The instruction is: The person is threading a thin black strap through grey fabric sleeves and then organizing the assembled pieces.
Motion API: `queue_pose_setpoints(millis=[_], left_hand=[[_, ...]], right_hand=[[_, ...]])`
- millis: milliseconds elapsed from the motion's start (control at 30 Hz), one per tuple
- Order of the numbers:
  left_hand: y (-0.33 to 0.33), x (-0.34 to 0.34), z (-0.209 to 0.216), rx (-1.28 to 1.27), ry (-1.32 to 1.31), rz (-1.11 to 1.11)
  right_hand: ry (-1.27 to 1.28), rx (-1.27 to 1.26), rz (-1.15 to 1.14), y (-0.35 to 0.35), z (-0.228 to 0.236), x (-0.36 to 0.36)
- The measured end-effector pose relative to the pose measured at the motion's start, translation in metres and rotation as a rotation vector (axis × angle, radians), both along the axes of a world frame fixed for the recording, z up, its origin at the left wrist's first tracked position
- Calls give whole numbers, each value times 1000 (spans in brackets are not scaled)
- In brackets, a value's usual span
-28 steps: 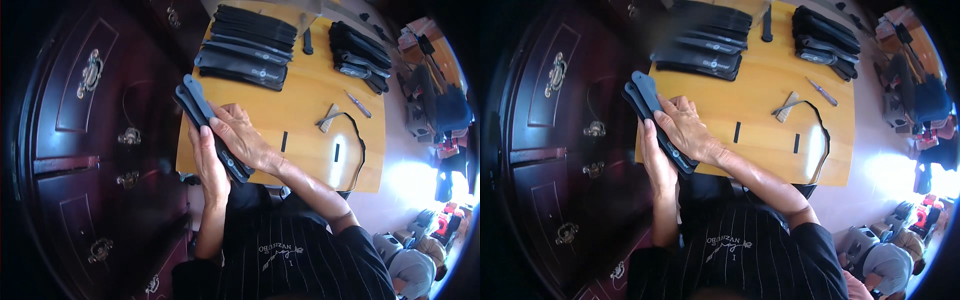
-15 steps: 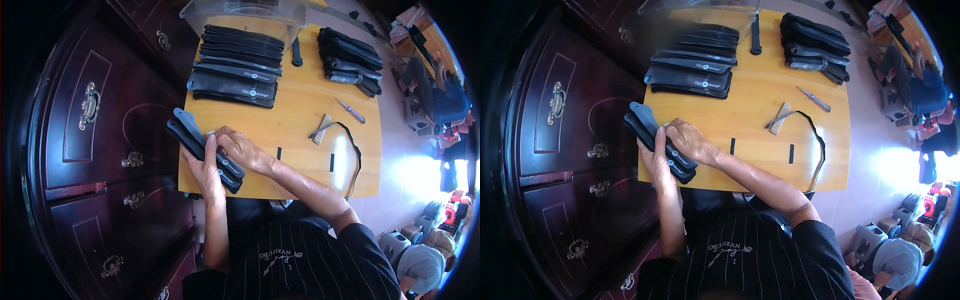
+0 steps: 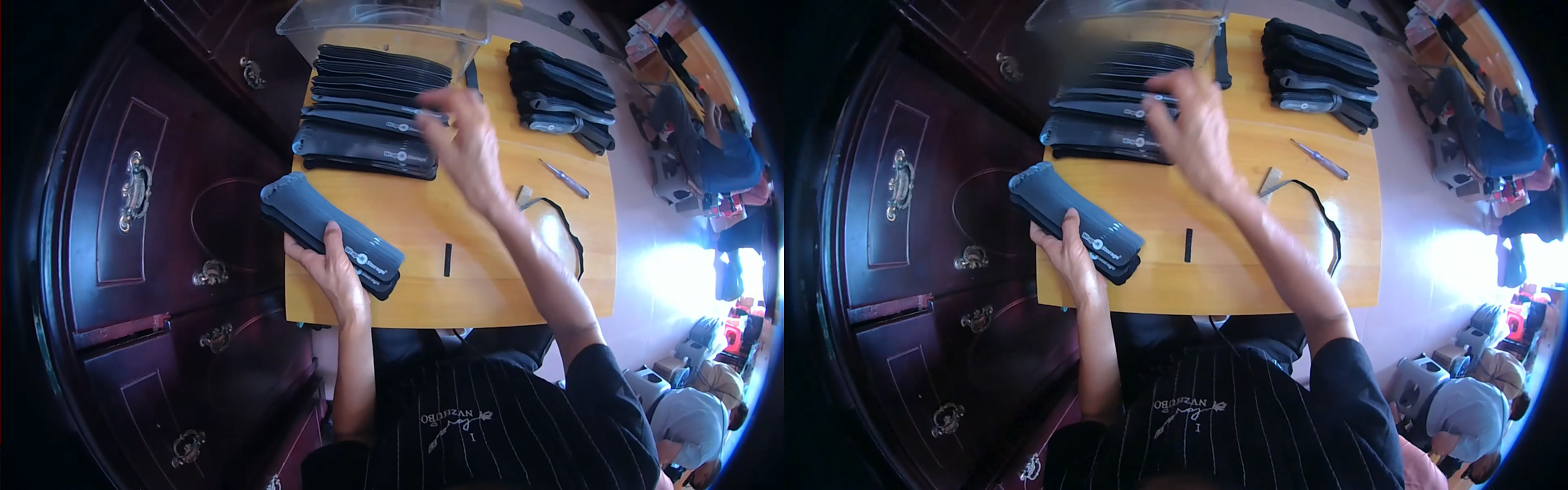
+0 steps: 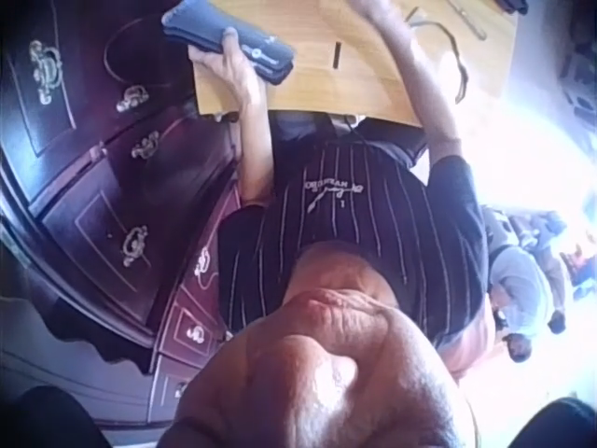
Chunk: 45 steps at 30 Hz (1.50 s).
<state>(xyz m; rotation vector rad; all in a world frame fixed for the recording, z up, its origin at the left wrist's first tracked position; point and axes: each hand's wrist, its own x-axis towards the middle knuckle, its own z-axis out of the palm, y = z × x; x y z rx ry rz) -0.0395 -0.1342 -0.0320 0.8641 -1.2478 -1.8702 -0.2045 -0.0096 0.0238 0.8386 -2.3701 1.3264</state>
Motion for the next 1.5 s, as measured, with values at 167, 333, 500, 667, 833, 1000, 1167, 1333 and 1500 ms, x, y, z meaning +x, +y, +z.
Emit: queue_pose_setpoints(millis=[167,333,500,667,833,1000,1167,1333,1500], left_hand=[[3,-10,1,0,25,33],[-1,-14,0,-22,30,13],[1,-24,5,-21,35,22],[3,-28,8,-12,46,33],[5,-30,8,-1,32,31],[5,-29,10,15,25,43],[6,-30,15,28,19,18],[3,-24,19,42,41,58],[-8,-8,14,15,3,25]], right_hand=[[-371,-211,-206,14,-37,-68],[-515,-332,-129,7,-54,-71],[-549,-493,-93,-2,-71,-81],[-663,-588,30,-9,-63,-77],[-573,-425,19,-3,-68,-83],[-289,26,-5,4,-54,-85],[-464,42,120,-3,-21,-89],[-441,438,272,-19,-11,-97],[-283,750,347,-27,2,-92]])
